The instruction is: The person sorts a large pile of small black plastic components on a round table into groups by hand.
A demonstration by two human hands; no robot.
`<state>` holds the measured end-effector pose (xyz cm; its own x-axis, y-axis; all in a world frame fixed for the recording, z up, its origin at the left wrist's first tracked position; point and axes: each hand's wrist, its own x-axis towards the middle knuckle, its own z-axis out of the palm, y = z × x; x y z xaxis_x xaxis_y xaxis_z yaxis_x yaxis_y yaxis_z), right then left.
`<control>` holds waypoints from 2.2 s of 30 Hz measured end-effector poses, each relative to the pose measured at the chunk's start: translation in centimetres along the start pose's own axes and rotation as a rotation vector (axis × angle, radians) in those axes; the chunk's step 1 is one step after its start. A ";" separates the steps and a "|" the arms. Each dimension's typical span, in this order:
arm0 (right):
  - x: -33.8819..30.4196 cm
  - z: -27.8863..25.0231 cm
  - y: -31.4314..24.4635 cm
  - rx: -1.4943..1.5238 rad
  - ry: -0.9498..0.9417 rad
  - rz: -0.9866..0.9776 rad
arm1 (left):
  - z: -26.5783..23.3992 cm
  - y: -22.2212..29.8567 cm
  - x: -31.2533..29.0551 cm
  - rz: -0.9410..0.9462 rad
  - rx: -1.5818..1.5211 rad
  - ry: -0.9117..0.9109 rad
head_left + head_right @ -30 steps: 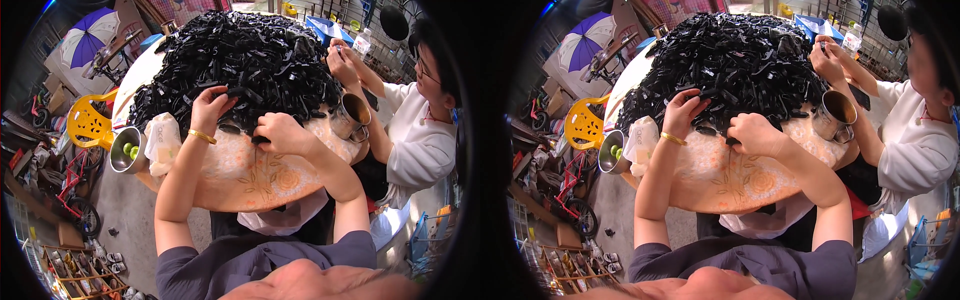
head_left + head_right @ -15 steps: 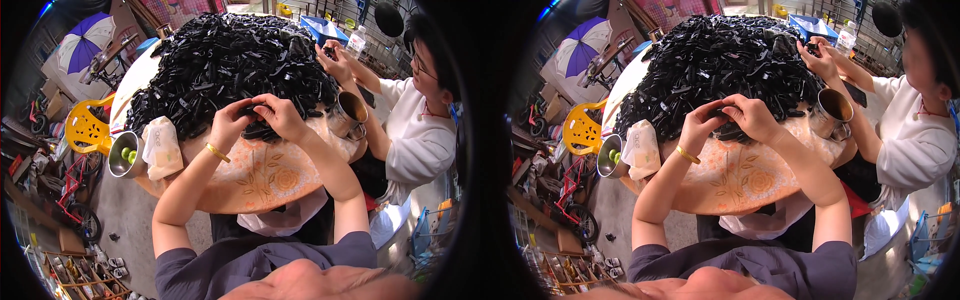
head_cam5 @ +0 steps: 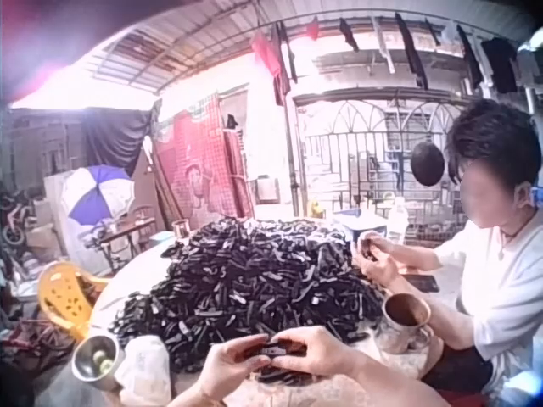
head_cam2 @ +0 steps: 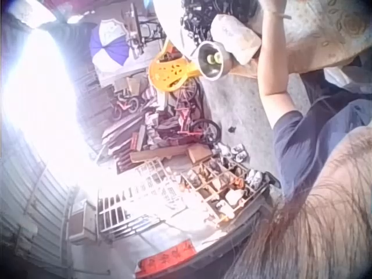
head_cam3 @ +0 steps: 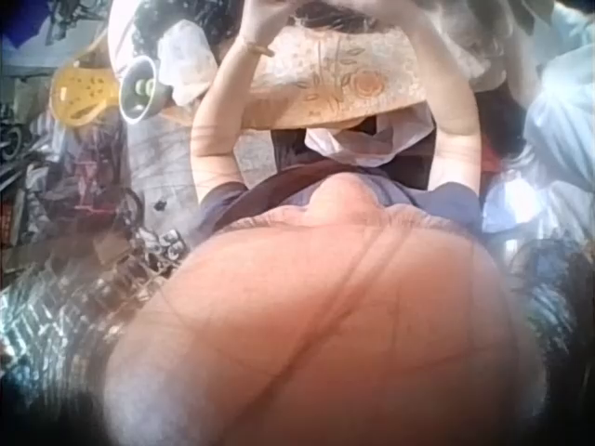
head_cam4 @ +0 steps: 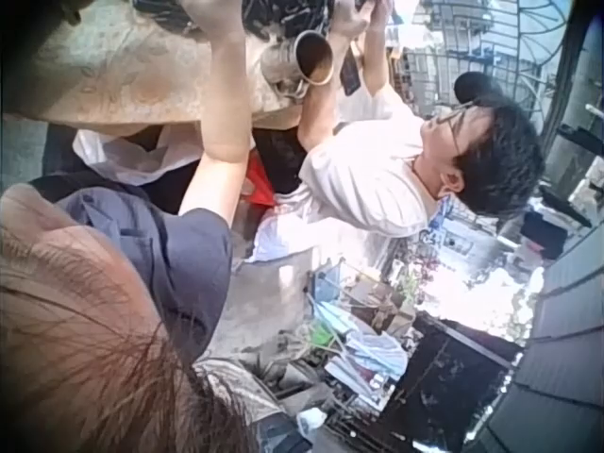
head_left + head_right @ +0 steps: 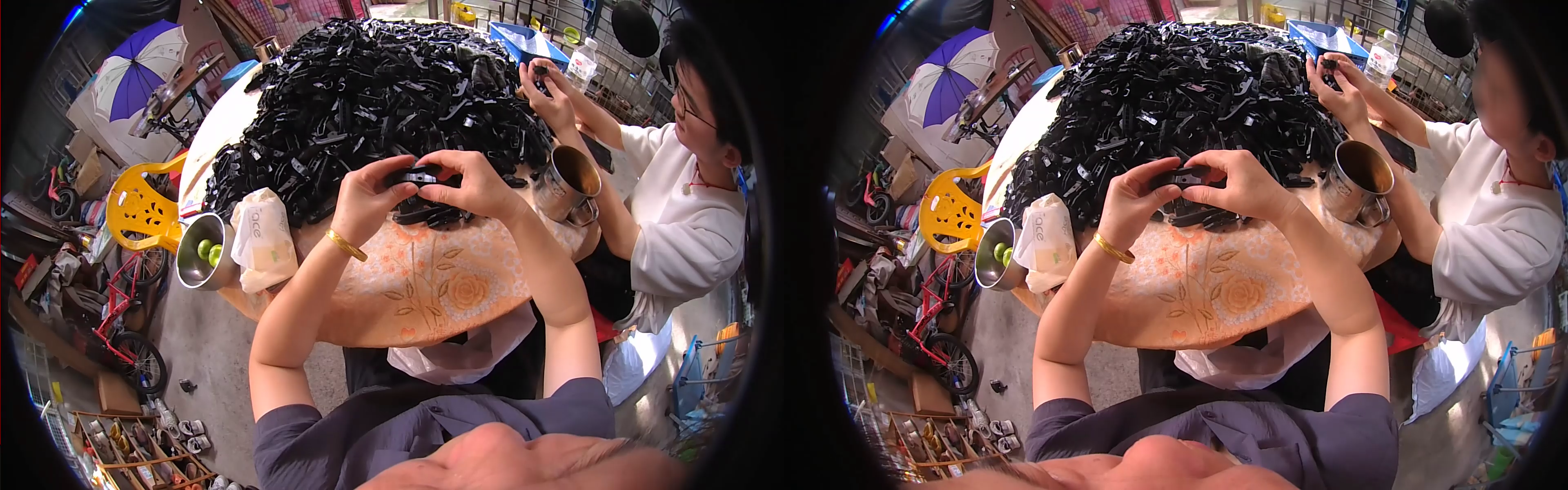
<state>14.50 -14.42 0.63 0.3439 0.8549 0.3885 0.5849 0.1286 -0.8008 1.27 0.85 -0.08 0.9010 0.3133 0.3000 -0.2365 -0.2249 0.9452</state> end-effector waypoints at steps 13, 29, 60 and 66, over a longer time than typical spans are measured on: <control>-0.1 -2.2 1.3 0.233 -0.131 0.113 | 0.6 1.0 -0.6 -0.158 -0.098 -0.242; -0.7 -0.5 -0.4 -0.505 -0.516 0.100 | 0.8 -2.3 1.0 0.468 0.970 -0.042; 0.0 -0.7 0.3 0.196 -0.055 0.017 | 0.8 1.3 -0.7 -0.008 0.394 -0.040; 0.3 -0.9 1.4 0.429 -0.100 0.125 | 0.4 1.2 -0.9 0.043 0.461 -0.174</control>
<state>16.10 -14.43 0.03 0.3080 0.9186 0.2477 0.1793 0.1997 -0.9633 0.35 -0.03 0.78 0.9506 0.1444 0.2747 -0.1251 -0.6318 0.7650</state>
